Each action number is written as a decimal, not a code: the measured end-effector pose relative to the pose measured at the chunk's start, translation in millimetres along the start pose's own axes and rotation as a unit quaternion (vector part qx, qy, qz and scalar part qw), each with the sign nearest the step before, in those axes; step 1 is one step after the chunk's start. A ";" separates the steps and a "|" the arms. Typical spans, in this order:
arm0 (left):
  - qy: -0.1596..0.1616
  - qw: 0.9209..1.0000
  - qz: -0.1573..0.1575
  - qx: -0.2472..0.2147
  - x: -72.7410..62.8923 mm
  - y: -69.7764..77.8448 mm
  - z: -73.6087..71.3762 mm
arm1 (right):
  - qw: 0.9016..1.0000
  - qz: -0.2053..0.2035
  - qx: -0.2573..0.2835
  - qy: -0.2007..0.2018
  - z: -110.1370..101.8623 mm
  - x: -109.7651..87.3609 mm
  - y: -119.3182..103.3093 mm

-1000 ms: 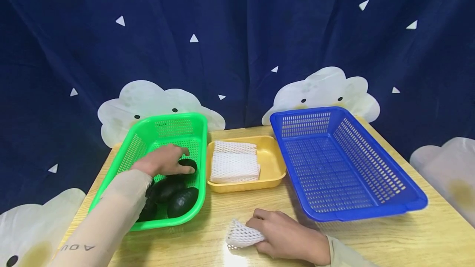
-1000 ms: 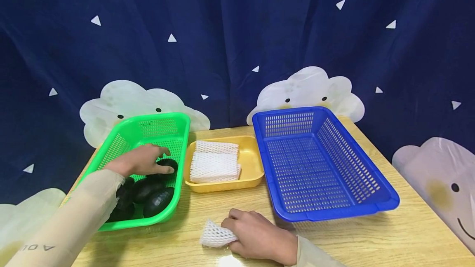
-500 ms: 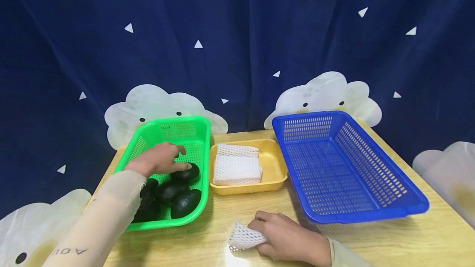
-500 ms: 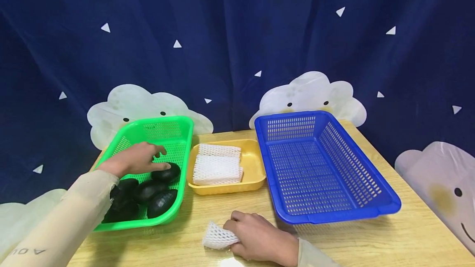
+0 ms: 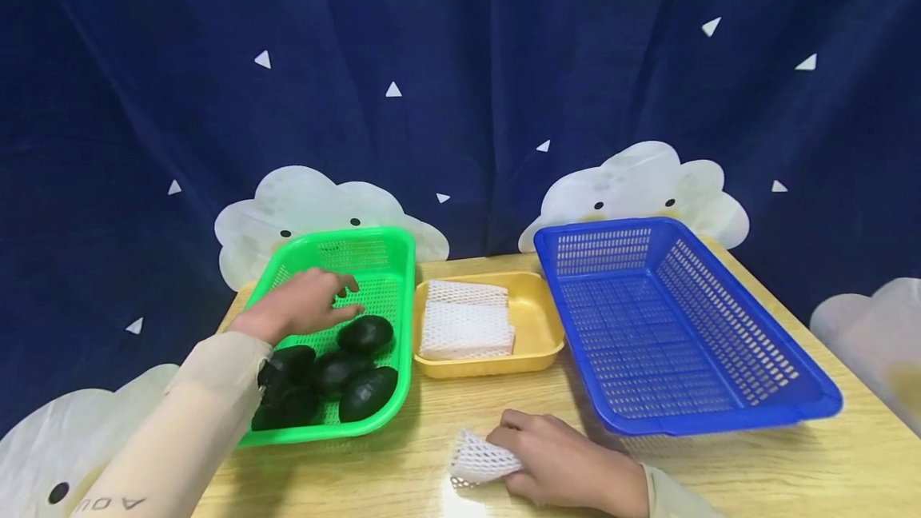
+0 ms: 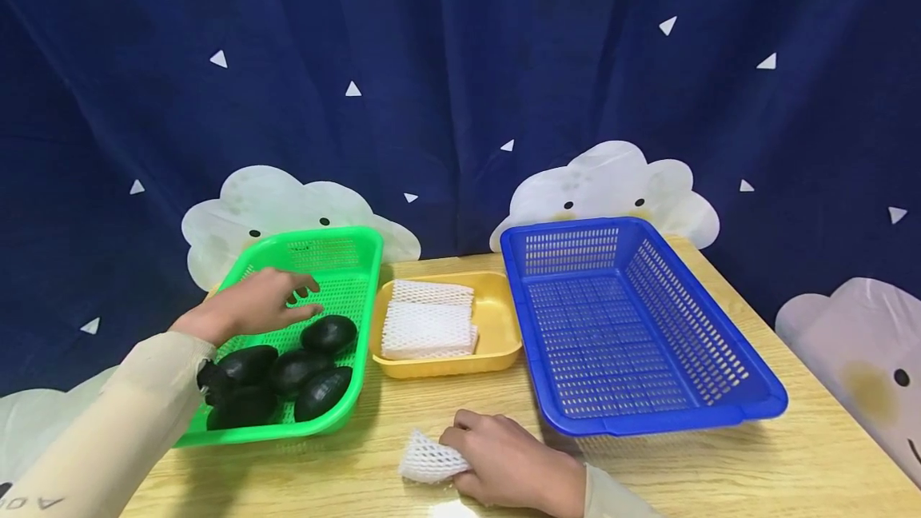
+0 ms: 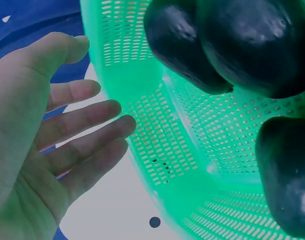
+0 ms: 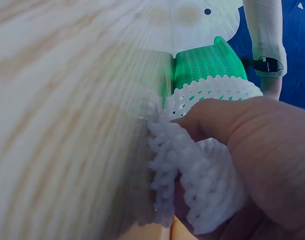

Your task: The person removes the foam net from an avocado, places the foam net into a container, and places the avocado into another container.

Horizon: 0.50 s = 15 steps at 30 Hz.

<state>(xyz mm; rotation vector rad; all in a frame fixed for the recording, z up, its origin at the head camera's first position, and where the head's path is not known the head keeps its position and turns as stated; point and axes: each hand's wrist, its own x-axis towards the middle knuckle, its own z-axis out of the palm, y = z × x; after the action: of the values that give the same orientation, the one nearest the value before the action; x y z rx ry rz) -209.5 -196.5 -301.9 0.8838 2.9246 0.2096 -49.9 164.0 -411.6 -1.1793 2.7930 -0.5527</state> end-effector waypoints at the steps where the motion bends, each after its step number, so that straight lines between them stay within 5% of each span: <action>1: 0.007 1.000 0.003 -0.001 -0.6 0.4 -1.0 | 1.000 0.001 0.002 -0.001 -0.2 0.1 -0.1; 15: 0.043 0.998 0.037 -0.027 -9.6 10.1 -1.6 | 1.000 0.005 0.009 -0.002 2.1 -0.5 1.9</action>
<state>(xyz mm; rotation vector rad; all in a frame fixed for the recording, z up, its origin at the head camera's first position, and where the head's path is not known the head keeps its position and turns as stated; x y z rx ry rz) -196.2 -193.7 -298.5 1.0011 2.9508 0.3395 -50.5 165.0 -414.2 -1.1624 2.7833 -0.5736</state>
